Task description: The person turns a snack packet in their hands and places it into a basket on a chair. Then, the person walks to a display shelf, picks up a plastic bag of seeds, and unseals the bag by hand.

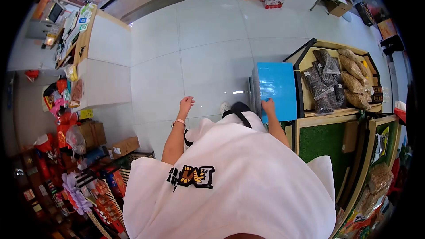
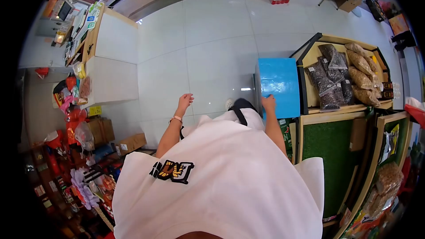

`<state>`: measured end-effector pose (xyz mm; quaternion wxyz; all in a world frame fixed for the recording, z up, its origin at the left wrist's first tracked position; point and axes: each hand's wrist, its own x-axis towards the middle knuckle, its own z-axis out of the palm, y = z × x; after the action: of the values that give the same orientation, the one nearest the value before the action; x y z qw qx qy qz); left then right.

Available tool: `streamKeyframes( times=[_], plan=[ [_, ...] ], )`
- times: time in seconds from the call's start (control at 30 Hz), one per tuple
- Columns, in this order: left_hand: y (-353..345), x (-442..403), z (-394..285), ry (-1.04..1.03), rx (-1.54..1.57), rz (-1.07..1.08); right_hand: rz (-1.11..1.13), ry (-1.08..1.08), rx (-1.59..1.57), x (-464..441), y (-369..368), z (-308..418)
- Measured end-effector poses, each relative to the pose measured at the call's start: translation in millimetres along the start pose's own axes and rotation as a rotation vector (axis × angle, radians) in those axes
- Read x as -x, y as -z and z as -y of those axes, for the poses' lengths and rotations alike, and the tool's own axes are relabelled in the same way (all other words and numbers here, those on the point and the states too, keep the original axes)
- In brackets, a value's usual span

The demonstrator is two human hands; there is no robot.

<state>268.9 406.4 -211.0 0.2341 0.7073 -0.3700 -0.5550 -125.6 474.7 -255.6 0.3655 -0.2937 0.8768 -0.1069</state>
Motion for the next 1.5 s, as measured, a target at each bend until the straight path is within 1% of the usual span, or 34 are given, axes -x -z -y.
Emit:
streamKeyframes(
  times=[0.03,0.1,0.17,0.23,0.3,0.37,0.4,0.43,0.47,0.53,0.6,0.63,0.67,0.7,0.73,0.77,0.8,0.83,0.87,0.9,0.93,0.97,1.0,1.07,1.1,1.13,1.17,1.23,1.27,1.33,1.37,1.43,1.47,1.5],
  plan=[
    [-2,-7,-2,0.008,0.003,0.018,0.038,-0.06,0.003,-3,1,6],
    [-9,-27,-3,0.008,0.002,0.043,0.001,-0.051,-0.03,-18,-19,-10],
    [-15,-34,15,0.118,-0.015,0.089,-0.033,-0.038,-0.066,-29,-22,-20],
    [-17,-27,16,0.207,-0.094,0.159,-0.056,-0.096,-0.082,-33,-16,-25],
    [-9,-38,39,0.267,-0.172,0.273,-0.087,-0.136,-0.126,-36,-5,-21],
    [11,-56,57,-0.08,-0.451,0.358,-0.128,-0.162,-0.186,-48,2,-13],
    [20,-71,60,-0.258,-0.593,0.387,-0.178,-0.219,-0.211,-55,1,-13],
    [30,-87,67,-0.403,-0.703,0.401,-0.227,-0.277,-0.236,-61,0,-8],
    [41,-107,77,-0.54,-0.802,0.409,-0.234,-0.278,-0.263,-67,0,1],
    [64,-160,86,-0.766,-0.956,0.411,-0.366,-0.424,-0.235,-74,5,27],
    [87,-214,76,-0.949,-1.083,0.406,-0.338,-0.448,-0.263,-82,11,48],
    [94,-246,73,-1.073,-1.125,0.393,-0.32,-0.45,-0.267,-88,21,55],
    [86,-258,27,-0.703,-1.023,0.408,-0.313,-0.491,-0.276,-95,30,71],
    [75,-265,-29,-0.316,-0.86,0.341,-0.323,-0.514,-0.285,-111,35,75],
    [60,-263,-103,-0.008,-0.723,0.212,-0.305,-0.5,-0.286,-123,35,79],
    [44,-285,-134,0.098,-0.437,0.098,-0.284,-0.489,-0.288,-130,38,87],
    [28,-304,-164,0.014,-0.405,0.101,-0.283,-0.521,-0.3,-136,41,94],
    [3,-299,-209,-0.002,-0.277,0.115,-0.256,-0.532,-0.303,-136,50,104],
    [-22,-303,-243,-0.028,-0.258,0.153,-0.234,-0.547,-0.307,-134,56,108],
    [-45,-306,-268,-0.057,-0.233,0.195,-0.244,-0.585,-0.321,-133,50,103],
    [-64,-305,-281,-0.06,-0.256,0.23,-0.207,-0.572,-0.325,-139,39,95],
    [-86,-309,-296,-0.086,-0.272,0.317,-0.177,-0.553,-0.335,-141,43,100],
    [-112,-315,-312,-0.118,-0.288,0.405,-0.313,-0.55,-0.308,-136,40,108],
    [-150,-328,-317,-0.099,-0.364,0.535,-0.333,-0.597,-0.32,-129,37,121],
    [-164,-335,-314,-0.137,-0.386,0.616,-0.325,-0.616,-0.307,-125,36,126],
    [-176,-357,-301,-0.128,-0.4,0.743,-0.334,-0.666,-0.356,-125,34,130],
    [-189,-355,-306,-0.367,-0.678,0.734,-0.353,-0.696,-0.378,-127,31,130],
    [-211,-369,-322,-0.466,-0.817,0.788,-0.458,-0.854,-0.425,-137,27,123],
    [-224,-377,-340,-0.43,-0.794,0.79,-0.465,-0.89,-0.435,-143,33,121],
    [-235,-380,-385,-0.306,-0.762,0.811,-0.497,-0.883,-0.428,-133,31,128],
    [-232,-399,-394,-0.316,-0.787,0.839,-0.507,-0.915,-0.45,-134,20,133],
    [-255,-444,-411,-0.256,-0.801,0.889,-0.429,-1.036,-0.623,-164,23,131],
    [-263,-469,-418,-0.172,-0.802,0.872,-0.368,-1.04,-0.829,-172,36,144],
    [-269,-489,-427,-0.081,-0.808,0.854,-0.386,-0.989,-0.711,-183,31,155]
  ],
)
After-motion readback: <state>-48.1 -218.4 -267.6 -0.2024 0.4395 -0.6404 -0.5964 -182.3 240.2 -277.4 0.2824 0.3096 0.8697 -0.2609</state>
